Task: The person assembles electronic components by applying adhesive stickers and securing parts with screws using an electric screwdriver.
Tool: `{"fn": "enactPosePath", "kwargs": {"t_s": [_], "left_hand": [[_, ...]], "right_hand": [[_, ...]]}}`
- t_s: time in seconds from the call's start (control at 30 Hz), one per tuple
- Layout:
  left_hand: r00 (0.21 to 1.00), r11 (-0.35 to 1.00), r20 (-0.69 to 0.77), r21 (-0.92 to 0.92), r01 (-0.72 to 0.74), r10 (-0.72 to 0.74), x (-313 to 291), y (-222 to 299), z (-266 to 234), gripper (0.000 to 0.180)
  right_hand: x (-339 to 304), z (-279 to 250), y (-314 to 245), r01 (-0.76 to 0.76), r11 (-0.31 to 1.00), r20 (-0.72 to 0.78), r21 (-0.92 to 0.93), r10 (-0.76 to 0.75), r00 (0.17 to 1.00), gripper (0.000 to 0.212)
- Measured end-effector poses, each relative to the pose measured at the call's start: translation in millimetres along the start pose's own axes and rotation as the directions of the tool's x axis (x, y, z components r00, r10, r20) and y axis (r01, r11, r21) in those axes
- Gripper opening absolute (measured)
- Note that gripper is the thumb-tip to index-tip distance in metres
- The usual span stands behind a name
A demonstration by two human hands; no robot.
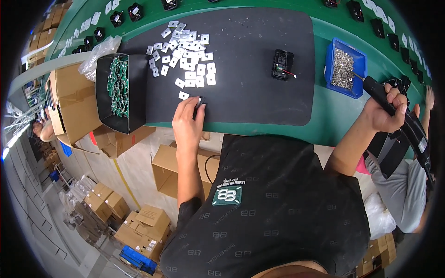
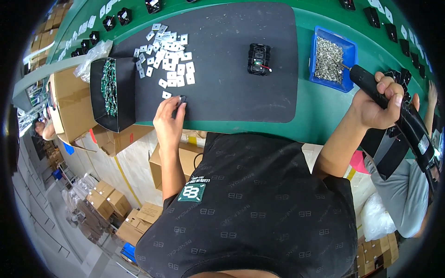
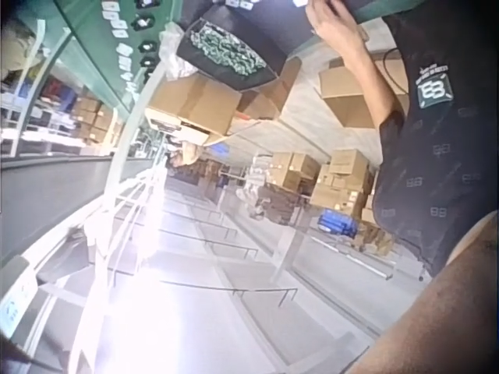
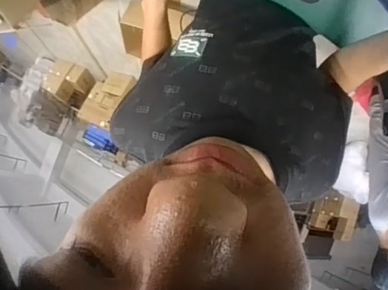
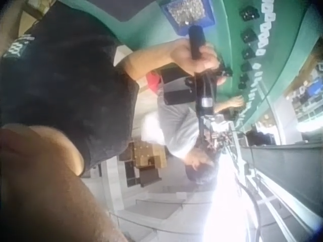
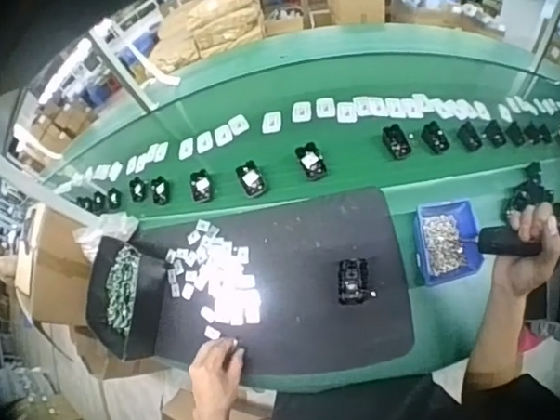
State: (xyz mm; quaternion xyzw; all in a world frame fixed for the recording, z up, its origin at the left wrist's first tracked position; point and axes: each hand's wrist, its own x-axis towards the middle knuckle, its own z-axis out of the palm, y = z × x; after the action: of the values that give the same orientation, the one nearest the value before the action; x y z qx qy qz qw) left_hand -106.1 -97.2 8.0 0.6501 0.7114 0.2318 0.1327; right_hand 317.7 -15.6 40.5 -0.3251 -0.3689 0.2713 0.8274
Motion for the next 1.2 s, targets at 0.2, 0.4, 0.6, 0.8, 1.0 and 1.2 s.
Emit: {"fn": "enactPosePath", "kwargs": {"t_s": [0.2,0.4,0.6,0.8,1.0,1.2], "left_hand": [[0.979,0.985,0.138,-0.069,0.16,-0.149,5,9,-1,0.012],[0.962,0.876,0.207,-0.413,0.248,-0.175,27,28,28,0.016],[0.965,0.831,0.139,-0.545,-0.111,0.22,83,107,52,0.011],[0.883,0.824,0.149,-0.453,-0.339,0.445,104,120,71,0.013],[0.836,0.83,0.213,-0.384,-0.404,0.506,108,119,80,0.011],[0.87,0.873,0.311,-0.43,-0.23,0.382,115,129,82,0.02]], "right_hand": [[-5,8,-9,0.038,0.998,0.018,-0.052,-0.037,0.999,0.011],[-8,-2,-15,0.009,0.999,0.06,-0.048,-0.006,0.998,0.042],[-16,21,-24,0.089,0.996,0.071,0.011,-0.09,0.993,0.051],[-22,22,-33,0.122,0.993,0.103,0.009,-0.122,0.987,0.054],[-27,22,-34,0.118,0.993,0.099,-0.012,-0.116,0.988,0.056],[-30,29,-33,0.09,0.996,0.119,-0.001,-0.089,0.989,0.058]]}}
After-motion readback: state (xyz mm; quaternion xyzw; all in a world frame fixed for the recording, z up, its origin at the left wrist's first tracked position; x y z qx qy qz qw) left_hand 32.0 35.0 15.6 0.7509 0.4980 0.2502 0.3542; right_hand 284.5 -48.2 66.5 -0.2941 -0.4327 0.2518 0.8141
